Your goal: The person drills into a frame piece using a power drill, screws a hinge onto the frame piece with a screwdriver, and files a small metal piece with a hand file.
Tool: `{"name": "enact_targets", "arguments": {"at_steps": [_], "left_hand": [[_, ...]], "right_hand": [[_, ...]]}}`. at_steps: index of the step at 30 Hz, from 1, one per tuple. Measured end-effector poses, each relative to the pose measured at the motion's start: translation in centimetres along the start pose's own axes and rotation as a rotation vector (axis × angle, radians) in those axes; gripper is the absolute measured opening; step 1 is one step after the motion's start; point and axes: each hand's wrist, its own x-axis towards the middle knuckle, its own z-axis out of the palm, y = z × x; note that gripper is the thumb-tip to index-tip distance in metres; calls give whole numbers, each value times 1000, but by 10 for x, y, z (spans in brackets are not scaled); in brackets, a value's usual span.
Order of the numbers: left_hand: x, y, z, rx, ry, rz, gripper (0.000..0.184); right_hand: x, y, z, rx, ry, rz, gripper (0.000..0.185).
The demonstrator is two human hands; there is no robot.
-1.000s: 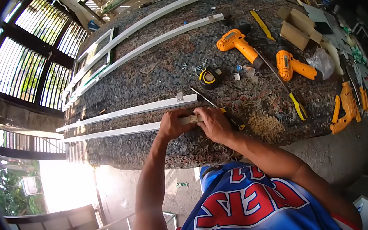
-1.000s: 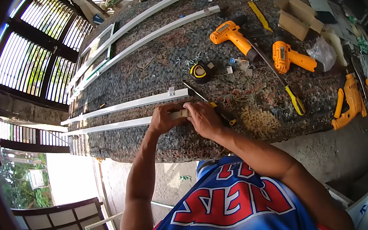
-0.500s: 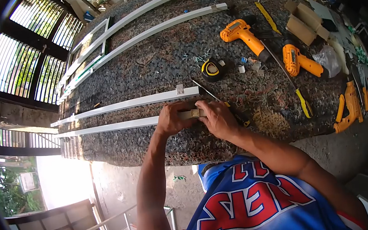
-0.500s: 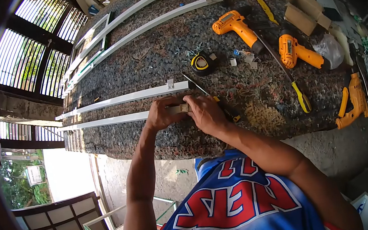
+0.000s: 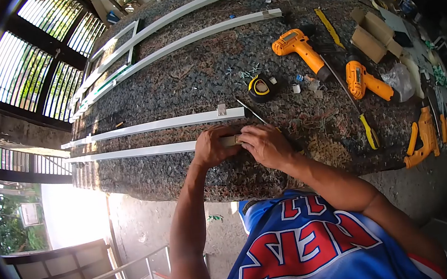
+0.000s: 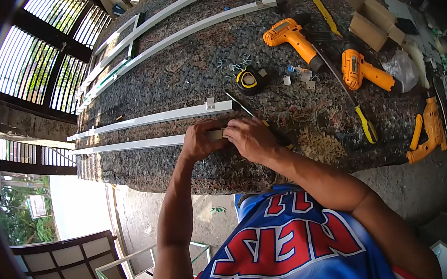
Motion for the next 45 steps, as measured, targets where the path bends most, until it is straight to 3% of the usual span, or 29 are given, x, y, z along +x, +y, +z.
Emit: {"name": "enact_targets", "arguments": {"at_steps": [5, 9, 20, 26, 29, 35, 39, 44, 45], "left_hand": [[0, -5, 4, 6, 40, 51, 49], [2, -7, 2, -21, 51, 111, 50], [0, -6, 1, -8, 19, 78, 52], [0, -9, 3, -6, 30, 71, 49], [0, -6, 1, -9, 23, 54, 49], [4, 1, -1, -69, -52, 26, 46], [6, 3, -2, -43, -93, -3, 46], [3, -3, -7, -155, -66, 81, 41], [2, 0, -16, -434, -172, -169, 38]], "right_hand": [[-2, -4, 10, -116, 88, -15, 22], [-5, -5, 11, -170, 9, 9, 26], [-7, -4, 9, -170, -51, 8, 32], [-9, 5, 21, -183, 35, -58, 33], [-8, 0, 14, -182, -77, 15, 33], [-37, -13, -36, -46, 156, 84, 41], [-78, 6, -98, -29, 203, 235, 39], [-128, 37, -173, -107, 497, 467, 38], [-139, 45, -191, -98, 571, 529, 38]]}}
